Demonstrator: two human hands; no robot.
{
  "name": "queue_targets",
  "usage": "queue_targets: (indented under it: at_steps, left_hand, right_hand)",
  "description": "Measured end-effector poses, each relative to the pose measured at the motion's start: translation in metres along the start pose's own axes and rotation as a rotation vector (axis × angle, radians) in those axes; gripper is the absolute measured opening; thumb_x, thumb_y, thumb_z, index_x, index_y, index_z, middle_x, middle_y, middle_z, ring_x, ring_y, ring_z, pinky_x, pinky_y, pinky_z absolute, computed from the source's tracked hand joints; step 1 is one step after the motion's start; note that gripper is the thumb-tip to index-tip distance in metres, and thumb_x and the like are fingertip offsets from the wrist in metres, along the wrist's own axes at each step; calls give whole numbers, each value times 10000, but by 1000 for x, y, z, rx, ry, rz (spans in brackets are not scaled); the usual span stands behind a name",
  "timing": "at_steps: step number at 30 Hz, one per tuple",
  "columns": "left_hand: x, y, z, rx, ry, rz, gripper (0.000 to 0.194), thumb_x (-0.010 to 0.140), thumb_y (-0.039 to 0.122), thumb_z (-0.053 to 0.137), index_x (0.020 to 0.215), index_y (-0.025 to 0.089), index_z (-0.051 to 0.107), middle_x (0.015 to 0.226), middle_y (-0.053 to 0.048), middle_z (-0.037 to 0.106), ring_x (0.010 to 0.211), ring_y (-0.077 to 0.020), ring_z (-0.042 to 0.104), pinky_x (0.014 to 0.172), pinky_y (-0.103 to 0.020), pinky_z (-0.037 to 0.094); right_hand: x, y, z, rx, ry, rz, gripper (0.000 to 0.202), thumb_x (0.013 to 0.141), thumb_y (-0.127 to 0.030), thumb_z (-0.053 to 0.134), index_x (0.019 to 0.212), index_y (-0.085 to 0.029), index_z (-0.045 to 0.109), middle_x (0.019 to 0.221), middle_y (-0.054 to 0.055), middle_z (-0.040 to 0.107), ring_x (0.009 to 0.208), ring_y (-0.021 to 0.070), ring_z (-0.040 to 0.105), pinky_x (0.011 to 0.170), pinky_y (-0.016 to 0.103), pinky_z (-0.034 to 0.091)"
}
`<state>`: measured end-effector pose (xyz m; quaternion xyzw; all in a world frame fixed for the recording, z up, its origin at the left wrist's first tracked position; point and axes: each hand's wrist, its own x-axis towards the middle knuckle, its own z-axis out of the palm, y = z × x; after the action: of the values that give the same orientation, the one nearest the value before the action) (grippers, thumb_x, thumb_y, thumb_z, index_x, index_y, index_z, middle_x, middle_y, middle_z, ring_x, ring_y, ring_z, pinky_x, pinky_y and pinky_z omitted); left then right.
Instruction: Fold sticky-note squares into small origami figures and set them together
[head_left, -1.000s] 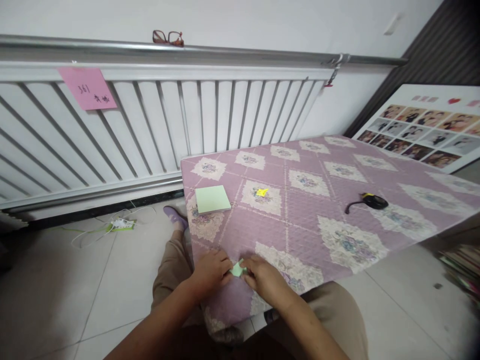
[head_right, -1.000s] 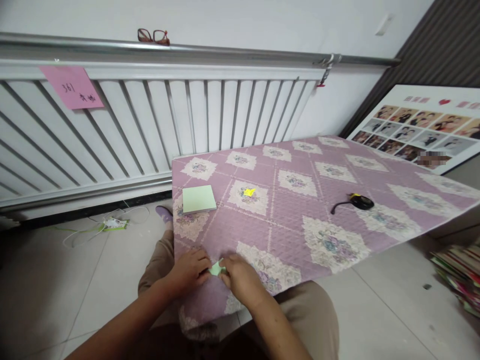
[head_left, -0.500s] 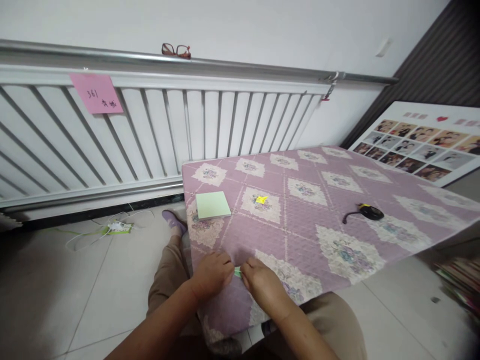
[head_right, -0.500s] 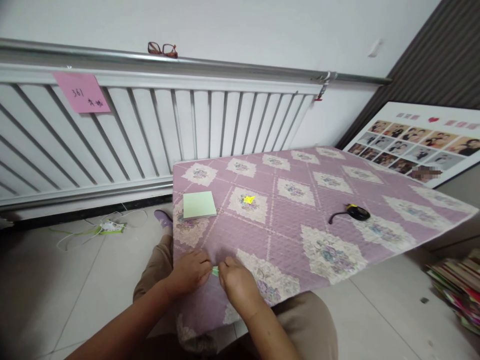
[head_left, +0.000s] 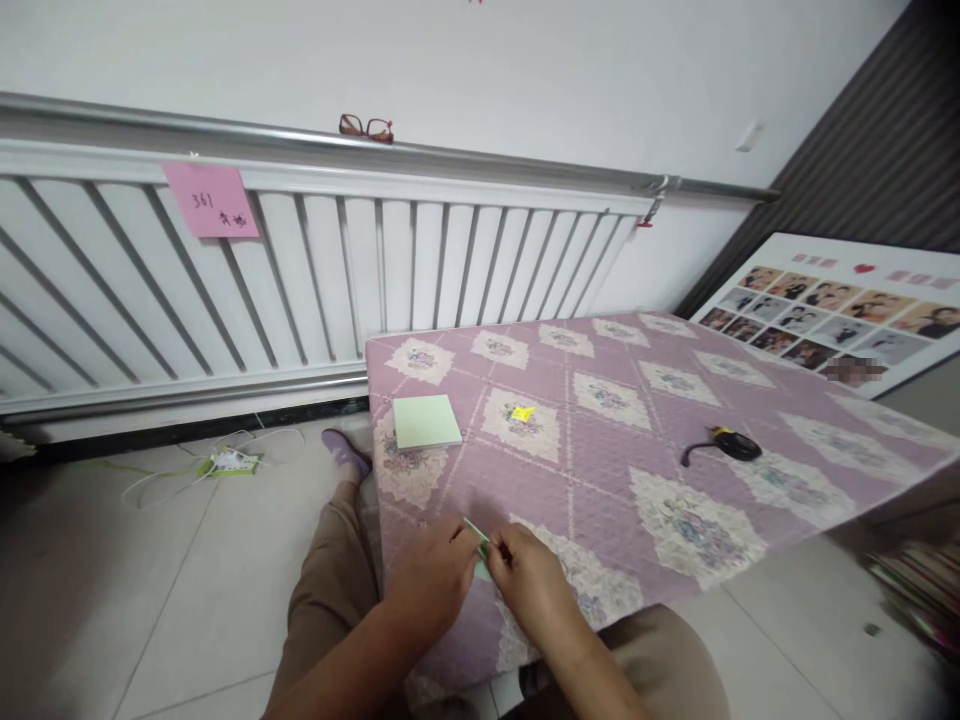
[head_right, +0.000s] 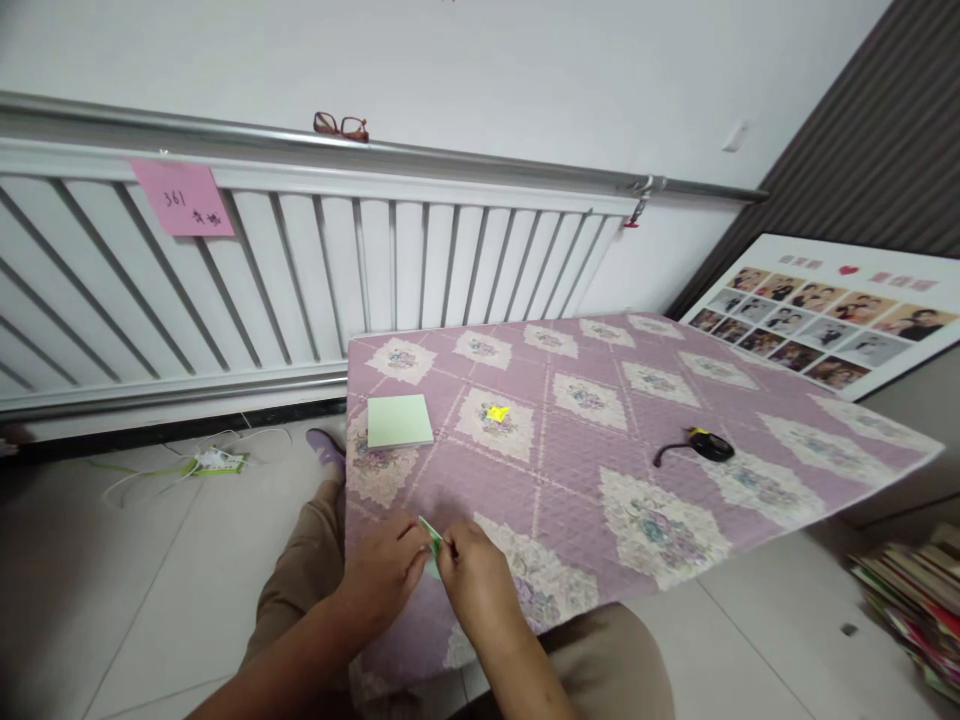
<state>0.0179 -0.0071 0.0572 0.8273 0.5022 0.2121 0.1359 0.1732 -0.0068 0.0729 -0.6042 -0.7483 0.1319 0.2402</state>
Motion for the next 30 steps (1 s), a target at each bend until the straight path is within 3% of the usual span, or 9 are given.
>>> queue_targets:
  at_steps: [9,16,22,26,30]
  left_hand:
    - [3,-1,-8,2,-180,38,130,867,224,532,994,229,556,944,-23,611,850,-203,571,721,-304,421]
    - [7,1,-20,60,-230,123,67,877,250,527,901,201,566,928,-35,605,834,-204,566,687,-299,425]
    - [4,-1,-19,25,-241,172,59,877,260,538,887,209,566,932,-22,593,827,-190,557,685,-291,411]
    - [2,-5,-23,-43,-227,230,42,872,239,541,865,205,564,918,-13,584,794,-158,544,676,-259,393]
    - [0,-9,-33,-125,-218,335,38,853,186,540,822,201,556,897,-9,572,808,-145,536,686,-237,384]
  right_hand:
    - [-2,0,-3,247,-60,111,208,792,-276,454,592,-219,479,560,-21,525,555,136,508,527,227,353]
    - [-3,-2,-8,340,-74,157,171,766,-271,455,609,-216,497,573,-28,518,569,135,490,544,235,355]
    - [-5,-4,-11,367,-97,162,143,754,-239,455,614,-218,471,583,-31,499,581,136,478,544,240,344]
    - [-6,-6,-19,397,-144,112,48,773,-193,444,765,-223,479,660,-47,500,610,128,490,584,236,372]
    - [-5,-7,-29,362,-230,-14,163,758,-108,413,850,-229,472,720,-46,502,654,128,496,623,239,374]
